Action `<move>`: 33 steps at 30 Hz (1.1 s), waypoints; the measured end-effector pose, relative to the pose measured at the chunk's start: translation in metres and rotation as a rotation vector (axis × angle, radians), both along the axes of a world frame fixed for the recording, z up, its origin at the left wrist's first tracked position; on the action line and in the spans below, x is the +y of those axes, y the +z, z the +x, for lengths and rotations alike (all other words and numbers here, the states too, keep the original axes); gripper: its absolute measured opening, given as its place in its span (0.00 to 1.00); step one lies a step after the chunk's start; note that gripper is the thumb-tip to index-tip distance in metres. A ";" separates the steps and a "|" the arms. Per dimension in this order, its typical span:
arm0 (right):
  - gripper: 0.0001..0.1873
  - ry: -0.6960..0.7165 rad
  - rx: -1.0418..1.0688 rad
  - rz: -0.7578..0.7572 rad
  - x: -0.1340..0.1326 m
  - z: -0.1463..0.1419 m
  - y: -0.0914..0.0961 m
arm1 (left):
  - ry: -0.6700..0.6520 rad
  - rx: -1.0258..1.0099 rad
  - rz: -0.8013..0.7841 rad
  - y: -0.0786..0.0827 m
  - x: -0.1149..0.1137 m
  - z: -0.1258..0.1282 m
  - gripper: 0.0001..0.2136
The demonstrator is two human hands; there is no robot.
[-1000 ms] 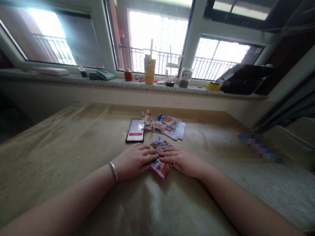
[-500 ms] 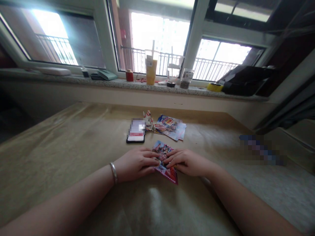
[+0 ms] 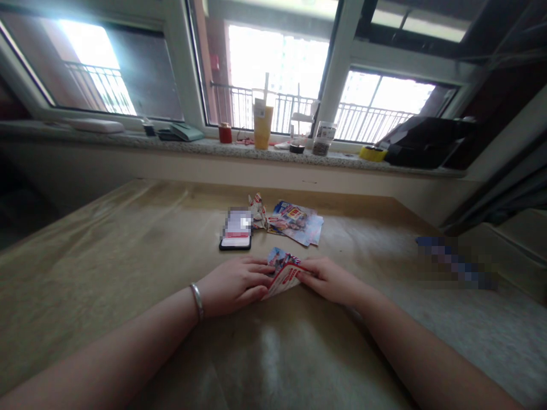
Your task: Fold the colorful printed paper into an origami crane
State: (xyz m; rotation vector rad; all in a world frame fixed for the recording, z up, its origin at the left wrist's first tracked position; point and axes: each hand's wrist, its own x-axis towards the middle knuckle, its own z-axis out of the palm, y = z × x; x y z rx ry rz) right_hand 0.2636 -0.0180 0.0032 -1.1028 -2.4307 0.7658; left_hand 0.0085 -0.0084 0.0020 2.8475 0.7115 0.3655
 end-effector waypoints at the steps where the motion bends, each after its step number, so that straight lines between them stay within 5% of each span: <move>1: 0.16 -0.021 0.019 -0.021 0.001 -0.001 -0.002 | -0.004 -0.008 -0.016 0.000 0.000 0.000 0.14; 10: 0.16 -0.312 -0.108 0.008 0.005 -0.016 -0.014 | 0.307 -0.075 -0.088 -0.007 -0.002 0.002 0.07; 16: 0.15 -0.410 -0.260 0.094 0.002 -0.025 -0.013 | 0.186 -0.153 -0.055 -0.012 0.001 0.003 0.17; 27: 0.16 -0.299 -0.201 0.064 0.008 -0.012 -0.016 | 0.157 0.003 -0.020 -0.003 -0.008 0.009 0.15; 33: 0.13 -0.378 -0.229 0.038 0.010 -0.009 -0.013 | 0.121 0.023 0.057 -0.003 -0.021 0.021 0.14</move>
